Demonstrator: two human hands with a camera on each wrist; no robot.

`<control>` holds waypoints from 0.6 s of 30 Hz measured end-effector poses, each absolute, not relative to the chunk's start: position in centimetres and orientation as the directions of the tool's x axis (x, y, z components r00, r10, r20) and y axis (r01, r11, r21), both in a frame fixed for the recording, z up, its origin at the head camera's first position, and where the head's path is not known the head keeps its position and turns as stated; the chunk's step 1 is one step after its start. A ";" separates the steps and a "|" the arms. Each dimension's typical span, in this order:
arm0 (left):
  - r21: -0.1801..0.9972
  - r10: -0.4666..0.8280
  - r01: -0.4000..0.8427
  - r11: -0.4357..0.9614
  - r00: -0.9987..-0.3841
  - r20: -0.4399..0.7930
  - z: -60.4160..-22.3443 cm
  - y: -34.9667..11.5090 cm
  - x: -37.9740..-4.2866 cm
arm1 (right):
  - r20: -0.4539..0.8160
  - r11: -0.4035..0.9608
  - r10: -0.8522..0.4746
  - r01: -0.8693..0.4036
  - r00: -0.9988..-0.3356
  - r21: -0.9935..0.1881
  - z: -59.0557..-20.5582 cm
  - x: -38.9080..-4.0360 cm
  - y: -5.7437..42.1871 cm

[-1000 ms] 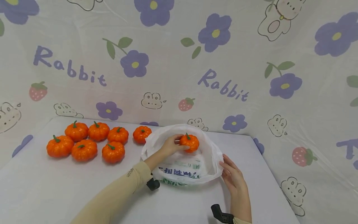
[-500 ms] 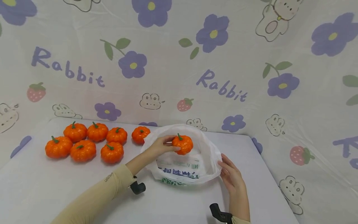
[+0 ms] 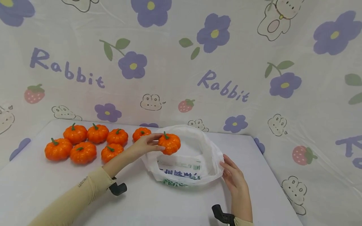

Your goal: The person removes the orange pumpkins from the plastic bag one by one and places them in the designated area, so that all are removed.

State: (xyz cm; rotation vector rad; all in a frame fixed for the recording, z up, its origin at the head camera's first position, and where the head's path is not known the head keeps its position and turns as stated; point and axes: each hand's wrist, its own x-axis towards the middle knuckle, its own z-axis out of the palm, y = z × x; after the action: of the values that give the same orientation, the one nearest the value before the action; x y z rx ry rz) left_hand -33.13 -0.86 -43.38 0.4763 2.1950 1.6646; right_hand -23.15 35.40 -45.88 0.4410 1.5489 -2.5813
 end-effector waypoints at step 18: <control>0.942 0.446 0.096 0.322 -0.893 -0.062 -43.3 -8.9 -31.8 | -0.287 -0.480 0.062 0.224 -0.956 -0.848 -46.1 -23.1 35.4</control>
State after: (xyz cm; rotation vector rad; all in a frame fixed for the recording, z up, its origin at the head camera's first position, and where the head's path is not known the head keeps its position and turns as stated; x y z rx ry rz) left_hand -31.85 -8.94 -43.29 0.4854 2.2831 1.5936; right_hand -23.15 35.44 -46.07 0.4293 1.5488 -2.5875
